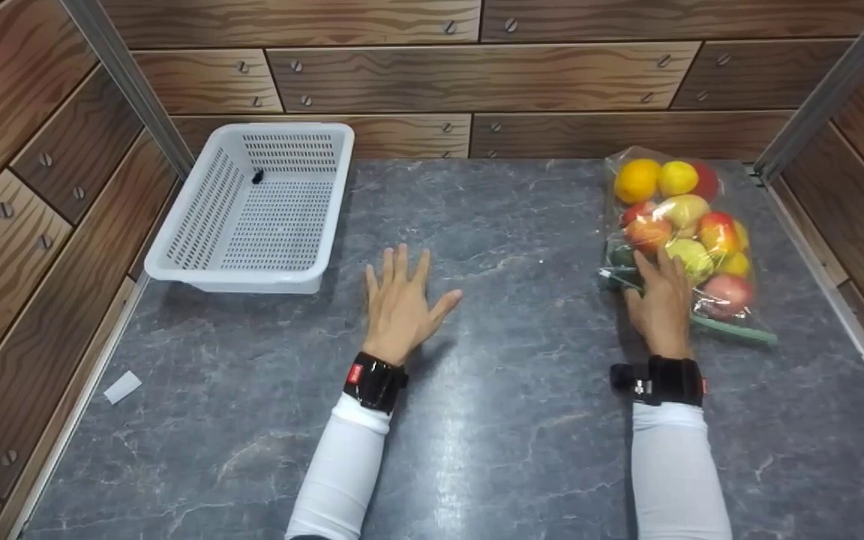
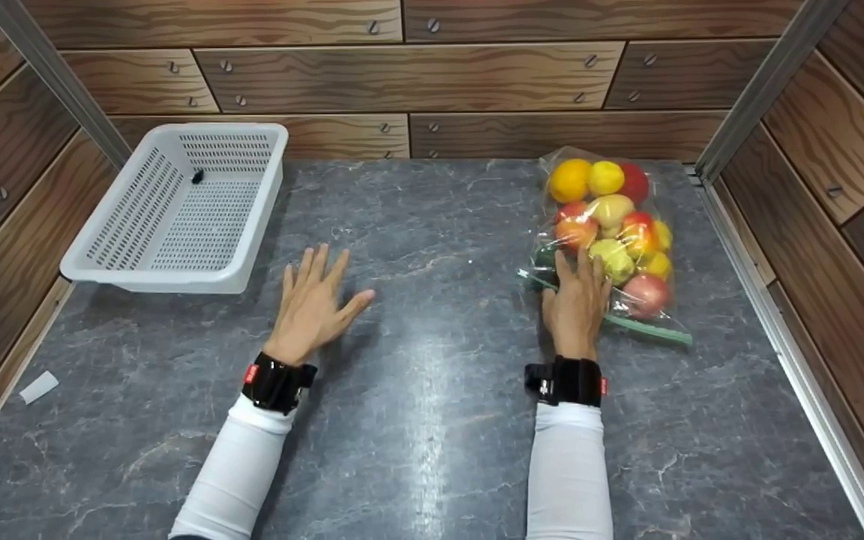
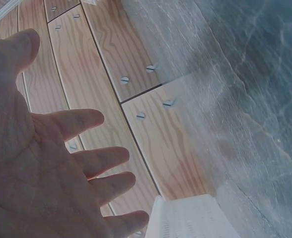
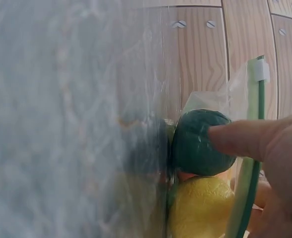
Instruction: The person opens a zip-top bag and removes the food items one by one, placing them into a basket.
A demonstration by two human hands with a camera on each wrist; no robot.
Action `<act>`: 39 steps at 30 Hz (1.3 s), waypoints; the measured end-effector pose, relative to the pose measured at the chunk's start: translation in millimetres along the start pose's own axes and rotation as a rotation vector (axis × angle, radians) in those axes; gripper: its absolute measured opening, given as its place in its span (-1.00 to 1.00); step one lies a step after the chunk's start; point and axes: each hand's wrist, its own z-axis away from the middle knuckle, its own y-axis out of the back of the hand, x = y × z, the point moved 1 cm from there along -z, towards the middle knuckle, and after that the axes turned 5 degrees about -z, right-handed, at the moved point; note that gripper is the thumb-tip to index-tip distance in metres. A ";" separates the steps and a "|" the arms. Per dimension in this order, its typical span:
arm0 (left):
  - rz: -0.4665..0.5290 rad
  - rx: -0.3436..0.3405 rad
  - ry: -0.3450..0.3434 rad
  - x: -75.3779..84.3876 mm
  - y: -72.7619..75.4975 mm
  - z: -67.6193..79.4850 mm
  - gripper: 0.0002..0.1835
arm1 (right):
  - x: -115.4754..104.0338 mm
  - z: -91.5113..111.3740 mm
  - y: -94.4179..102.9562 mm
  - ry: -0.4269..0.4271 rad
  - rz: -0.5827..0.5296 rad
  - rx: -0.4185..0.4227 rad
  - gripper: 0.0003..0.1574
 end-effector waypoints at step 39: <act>0.203 0.377 -0.436 31.6 7.0 1.7 -0.43 | -108.0 7.6 -7.7 0.289 -0.199 -0.078 -0.66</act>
